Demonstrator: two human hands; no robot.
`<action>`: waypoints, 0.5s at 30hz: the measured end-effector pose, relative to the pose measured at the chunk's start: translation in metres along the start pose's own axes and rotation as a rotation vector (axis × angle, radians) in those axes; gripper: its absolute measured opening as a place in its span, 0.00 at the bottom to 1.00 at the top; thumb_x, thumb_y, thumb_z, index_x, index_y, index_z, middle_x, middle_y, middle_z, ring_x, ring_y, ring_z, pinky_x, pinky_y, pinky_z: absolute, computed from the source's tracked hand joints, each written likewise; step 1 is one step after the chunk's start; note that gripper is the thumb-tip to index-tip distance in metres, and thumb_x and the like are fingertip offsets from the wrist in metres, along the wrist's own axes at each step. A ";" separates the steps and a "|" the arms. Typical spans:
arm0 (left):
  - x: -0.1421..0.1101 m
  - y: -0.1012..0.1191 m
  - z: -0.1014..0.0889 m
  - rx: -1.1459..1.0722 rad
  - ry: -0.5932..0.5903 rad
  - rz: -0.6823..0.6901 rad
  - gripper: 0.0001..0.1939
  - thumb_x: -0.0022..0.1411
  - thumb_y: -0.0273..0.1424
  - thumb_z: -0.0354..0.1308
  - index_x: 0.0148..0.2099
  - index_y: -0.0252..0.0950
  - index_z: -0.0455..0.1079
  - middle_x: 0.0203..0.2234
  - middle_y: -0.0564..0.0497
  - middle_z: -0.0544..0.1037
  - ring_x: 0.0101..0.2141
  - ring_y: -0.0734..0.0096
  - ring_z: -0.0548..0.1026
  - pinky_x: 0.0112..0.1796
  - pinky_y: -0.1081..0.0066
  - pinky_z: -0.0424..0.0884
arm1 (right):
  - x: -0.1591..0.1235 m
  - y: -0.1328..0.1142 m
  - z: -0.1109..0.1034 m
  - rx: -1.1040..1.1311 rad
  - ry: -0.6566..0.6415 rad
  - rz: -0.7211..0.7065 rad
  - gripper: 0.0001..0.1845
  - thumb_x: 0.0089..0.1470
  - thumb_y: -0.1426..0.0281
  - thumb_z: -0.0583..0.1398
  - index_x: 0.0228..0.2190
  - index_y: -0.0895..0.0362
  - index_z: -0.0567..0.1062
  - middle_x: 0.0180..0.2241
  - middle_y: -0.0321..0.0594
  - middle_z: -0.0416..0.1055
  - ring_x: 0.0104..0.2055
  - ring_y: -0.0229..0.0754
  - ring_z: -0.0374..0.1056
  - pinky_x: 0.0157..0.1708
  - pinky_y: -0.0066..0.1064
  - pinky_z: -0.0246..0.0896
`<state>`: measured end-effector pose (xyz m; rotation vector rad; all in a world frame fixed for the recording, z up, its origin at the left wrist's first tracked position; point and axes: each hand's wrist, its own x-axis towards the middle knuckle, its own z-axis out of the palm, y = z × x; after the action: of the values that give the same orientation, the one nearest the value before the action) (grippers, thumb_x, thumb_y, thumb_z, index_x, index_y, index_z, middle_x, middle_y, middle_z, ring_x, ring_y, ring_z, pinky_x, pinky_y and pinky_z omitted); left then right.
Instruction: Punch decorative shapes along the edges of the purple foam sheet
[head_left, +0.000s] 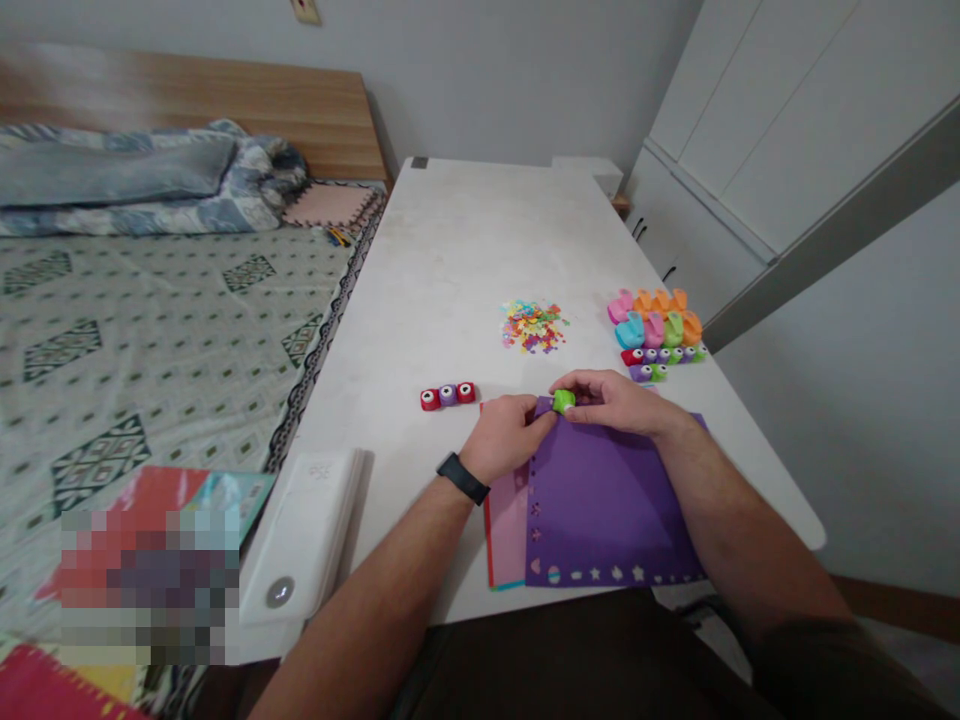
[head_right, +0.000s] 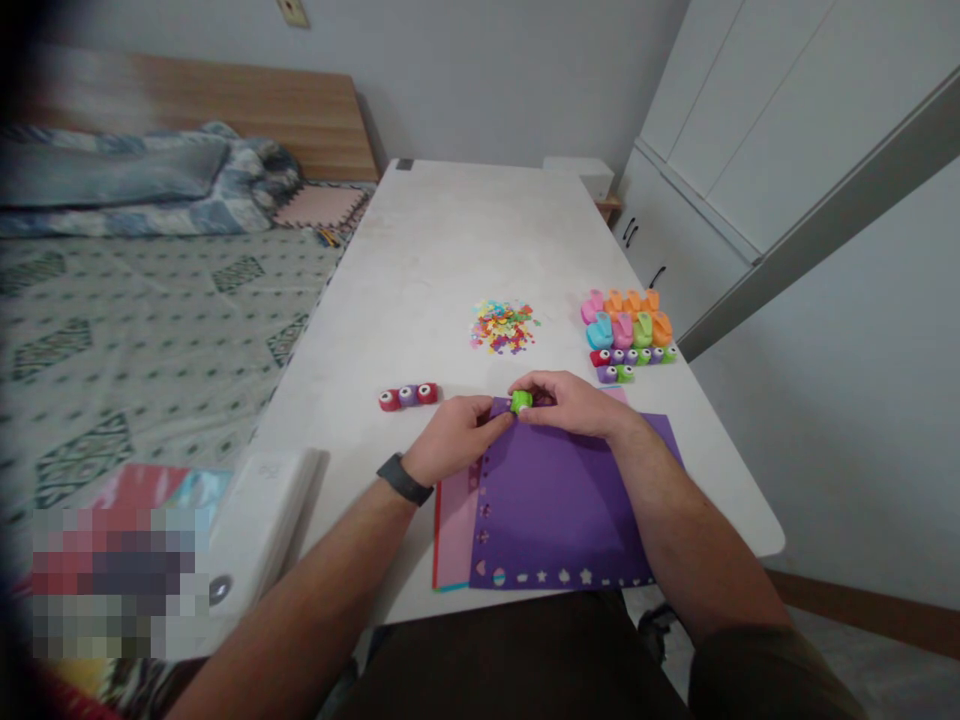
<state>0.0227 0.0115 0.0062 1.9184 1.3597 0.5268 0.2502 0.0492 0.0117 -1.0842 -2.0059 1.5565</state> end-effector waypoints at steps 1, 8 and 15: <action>0.000 0.000 0.000 0.003 0.000 0.002 0.19 0.67 0.42 0.53 0.26 0.37 0.65 0.18 0.56 0.66 0.23 0.74 0.64 0.26 0.69 0.51 | 0.000 0.000 0.000 0.000 -0.011 0.003 0.23 0.55 0.62 0.67 0.51 0.56 0.75 0.45 0.42 0.76 0.43 0.42 0.71 0.45 0.35 0.66; 0.000 -0.001 0.000 0.013 0.004 0.008 0.19 0.67 0.42 0.53 0.27 0.36 0.66 0.19 0.56 0.67 0.23 0.74 0.64 0.26 0.69 0.51 | 0.001 -0.001 0.002 0.048 0.010 0.003 0.21 0.54 0.64 0.68 0.49 0.56 0.76 0.42 0.40 0.76 0.40 0.41 0.70 0.43 0.33 0.65; 0.000 0.001 0.000 0.014 -0.007 0.011 0.19 0.67 0.42 0.53 0.28 0.36 0.68 0.20 0.56 0.68 0.23 0.74 0.64 0.26 0.70 0.50 | 0.003 0.003 0.005 0.087 0.049 0.013 0.19 0.51 0.67 0.69 0.45 0.57 0.77 0.39 0.38 0.75 0.37 0.39 0.69 0.40 0.31 0.63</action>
<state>0.0234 0.0112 0.0069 1.9382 1.3526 0.5166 0.2460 0.0487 0.0066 -1.0927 -1.8848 1.5930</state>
